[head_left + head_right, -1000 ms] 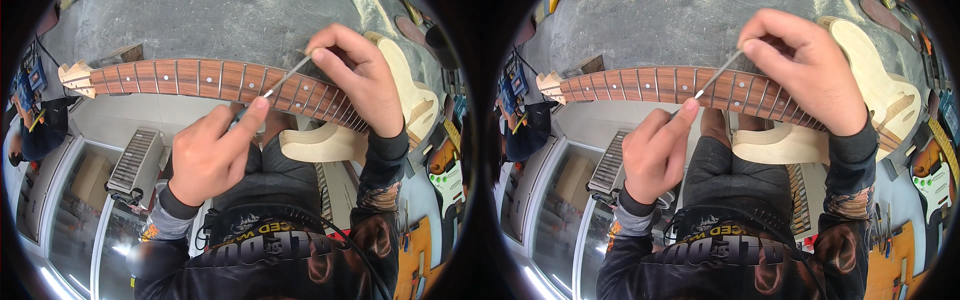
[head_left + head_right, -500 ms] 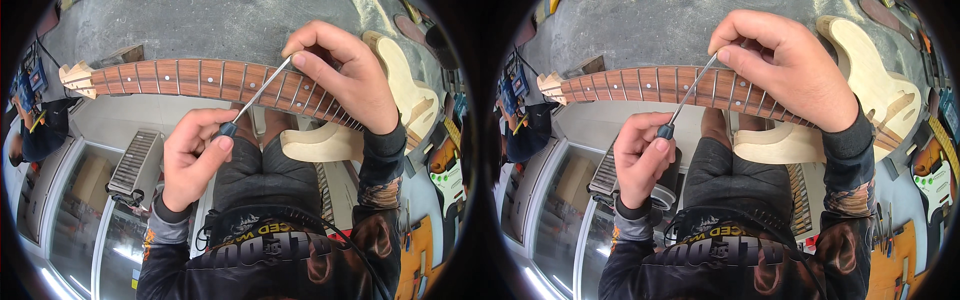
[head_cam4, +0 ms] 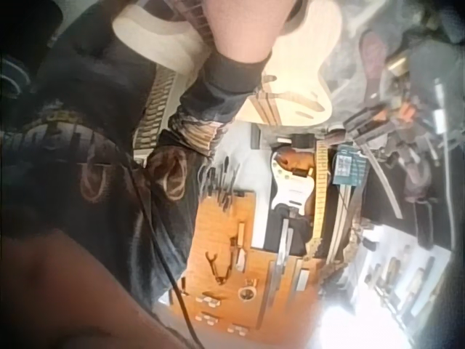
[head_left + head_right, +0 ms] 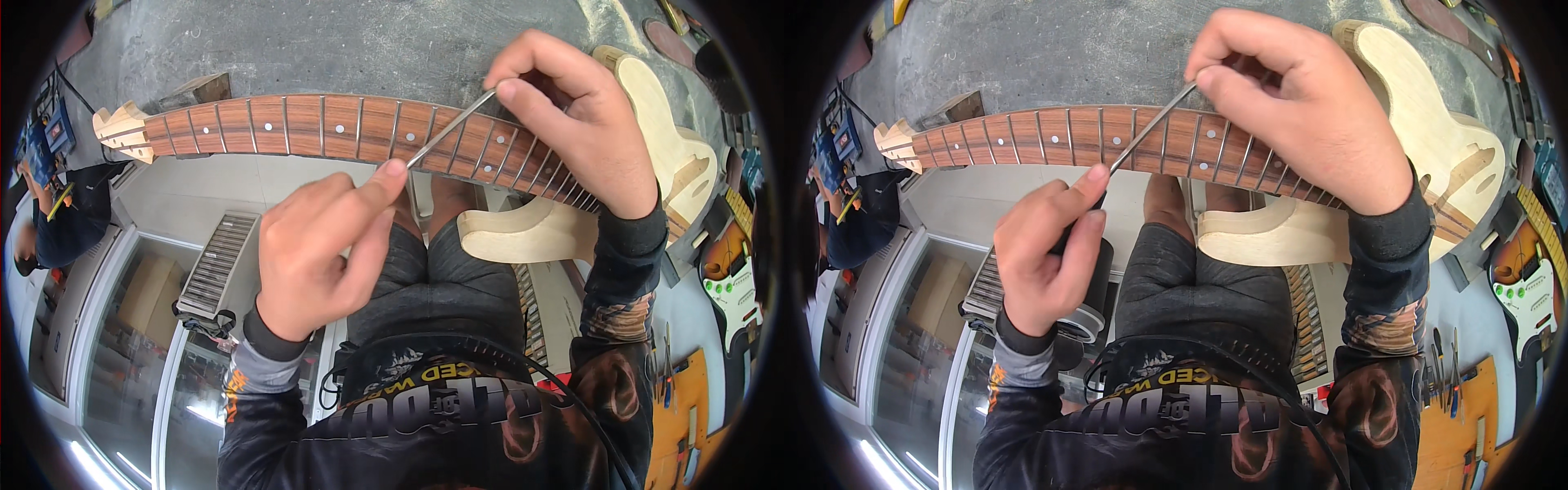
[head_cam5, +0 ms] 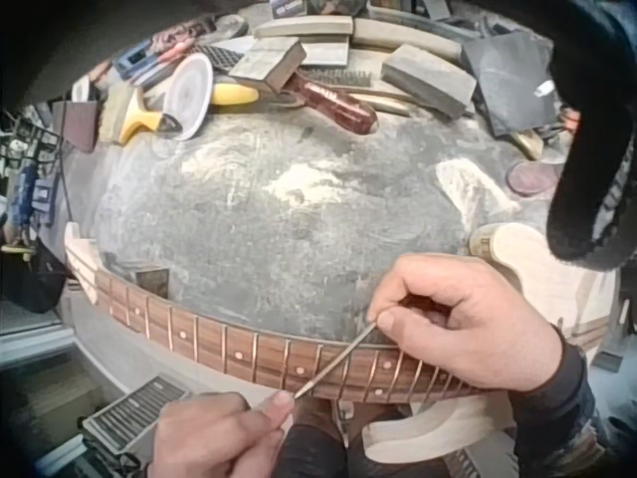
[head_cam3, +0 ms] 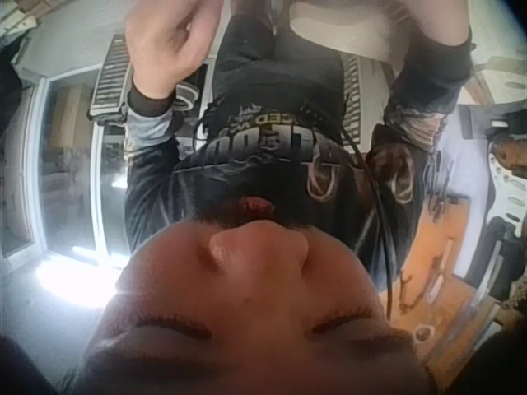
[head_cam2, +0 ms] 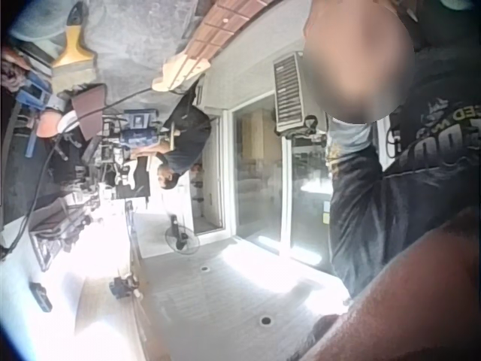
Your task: The person uses a thin metal file to smooth and level the frets on the neck of a wooden electric guitar body, moving the file back and forth across different frets while holding the guitar neck steady with their other hand.
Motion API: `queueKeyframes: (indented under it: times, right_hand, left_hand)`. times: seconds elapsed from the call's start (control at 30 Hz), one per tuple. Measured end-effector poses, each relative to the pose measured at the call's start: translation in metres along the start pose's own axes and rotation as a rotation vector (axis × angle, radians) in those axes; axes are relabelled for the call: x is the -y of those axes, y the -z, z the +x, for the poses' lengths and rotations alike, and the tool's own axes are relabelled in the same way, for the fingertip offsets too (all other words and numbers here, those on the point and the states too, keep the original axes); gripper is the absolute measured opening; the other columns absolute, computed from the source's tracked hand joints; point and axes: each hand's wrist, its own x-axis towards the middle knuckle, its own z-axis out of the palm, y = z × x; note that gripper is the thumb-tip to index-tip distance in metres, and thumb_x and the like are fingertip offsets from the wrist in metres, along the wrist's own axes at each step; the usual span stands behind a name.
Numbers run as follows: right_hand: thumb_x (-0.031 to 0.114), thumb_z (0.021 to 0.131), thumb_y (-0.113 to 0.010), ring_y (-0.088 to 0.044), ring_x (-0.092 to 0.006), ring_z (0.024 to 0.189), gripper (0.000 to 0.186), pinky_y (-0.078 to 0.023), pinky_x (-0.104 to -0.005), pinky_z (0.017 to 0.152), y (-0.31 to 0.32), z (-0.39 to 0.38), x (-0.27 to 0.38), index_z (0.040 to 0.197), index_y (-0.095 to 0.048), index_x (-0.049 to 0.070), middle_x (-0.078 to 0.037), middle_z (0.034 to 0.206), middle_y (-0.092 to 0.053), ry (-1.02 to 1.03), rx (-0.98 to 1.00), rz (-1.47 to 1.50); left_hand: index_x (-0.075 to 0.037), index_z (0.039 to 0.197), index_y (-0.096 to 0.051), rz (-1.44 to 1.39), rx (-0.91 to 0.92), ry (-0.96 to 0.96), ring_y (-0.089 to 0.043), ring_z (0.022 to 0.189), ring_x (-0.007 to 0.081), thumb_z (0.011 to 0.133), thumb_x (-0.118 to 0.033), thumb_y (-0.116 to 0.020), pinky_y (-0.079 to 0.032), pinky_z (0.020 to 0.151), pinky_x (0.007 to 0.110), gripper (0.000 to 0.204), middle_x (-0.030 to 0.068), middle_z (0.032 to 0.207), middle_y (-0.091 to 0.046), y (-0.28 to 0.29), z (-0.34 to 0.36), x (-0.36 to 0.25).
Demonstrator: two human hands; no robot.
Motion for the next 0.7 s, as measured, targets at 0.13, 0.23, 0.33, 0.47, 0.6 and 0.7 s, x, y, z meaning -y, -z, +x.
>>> queueKeyframes:
  times: [0.13,0.23,0.33,0.47,0.6,0.7]
  right_hand:
    - [0.006,0.105,-0.063,-0.056,-0.0053,0.090,0.006,-0.047,-0.0233,0.081,0.004,-0.008,0.000,0.104,-0.066,0.002,0.003,0.098,-0.062,-0.009,-0.055,-0.007]
    - [0.007,0.105,-0.064,-0.056,-0.0057,0.089,0.006,-0.047,-0.0232,0.081,-0.003,-0.003,0.005,0.104,-0.066,0.002,0.003,0.098,-0.062,0.005,-0.038,0.044]
    - [0.007,0.104,-0.065,-0.056,-0.0066,0.085,0.006,-0.046,-0.0240,0.078,-0.009,0.005,0.009,0.102,-0.066,0.001,0.001,0.096,-0.062,-0.014,0.027,-0.084]
    - [0.005,0.103,-0.065,-0.055,-0.0085,0.085,0.006,-0.044,-0.0267,0.075,-0.006,0.005,0.011,0.099,-0.065,0.000,-0.001,0.096,-0.061,0.074,0.055,-0.129]
    - [0.006,0.104,-0.064,-0.055,-0.0083,0.089,0.007,-0.045,-0.0256,0.079,0.010,-0.010,0.003,0.100,-0.065,0.000,0.000,0.097,-0.061,0.052,0.033,-0.160]
    - [0.006,0.105,-0.062,-0.056,-0.0075,0.092,0.005,-0.045,-0.0235,0.085,0.007,-0.022,0.005,0.105,-0.065,0.002,0.001,0.100,-0.061,-0.050,-0.081,0.022]
  left_hand:
    - [0.004,0.122,-0.074,0.234,0.042,-0.182,-0.050,0.061,0.0122,0.087,0.008,-0.071,-0.042,0.059,0.031,0.036,0.0054,0.073,-0.058,-0.004,0.002,0.005]
    - [0.005,0.125,-0.072,-0.189,-0.067,-0.048,-0.051,0.062,0.0095,0.091,0.006,-0.069,-0.043,0.058,0.031,0.034,0.0016,0.076,-0.059,-0.007,-0.012,0.008]
    - [0.006,0.128,-0.069,-0.749,-0.084,0.504,-0.051,0.065,0.0070,0.095,0.004,-0.067,-0.041,0.058,0.028,0.033,-0.0012,0.079,-0.060,-0.006,-0.027,-0.002]
    - [0.004,0.128,-0.070,-0.696,-0.093,0.437,-0.050,0.065,0.0058,0.095,0.004,-0.068,-0.039,0.059,0.025,0.033,-0.0011,0.080,-0.063,-0.012,-0.035,0.002]
    - [0.006,0.126,-0.071,0.022,0.074,-0.080,-0.051,0.062,0.0103,0.089,0.008,-0.069,-0.039,0.058,0.027,0.037,0.0051,0.077,-0.061,-0.009,-0.004,-0.001]
    - [0.006,0.126,-0.071,-0.050,0.021,-0.099,-0.053,0.063,0.0108,0.087,0.009,-0.071,-0.040,0.058,0.027,0.039,0.0066,0.077,-0.062,-0.015,-0.001,-0.001]
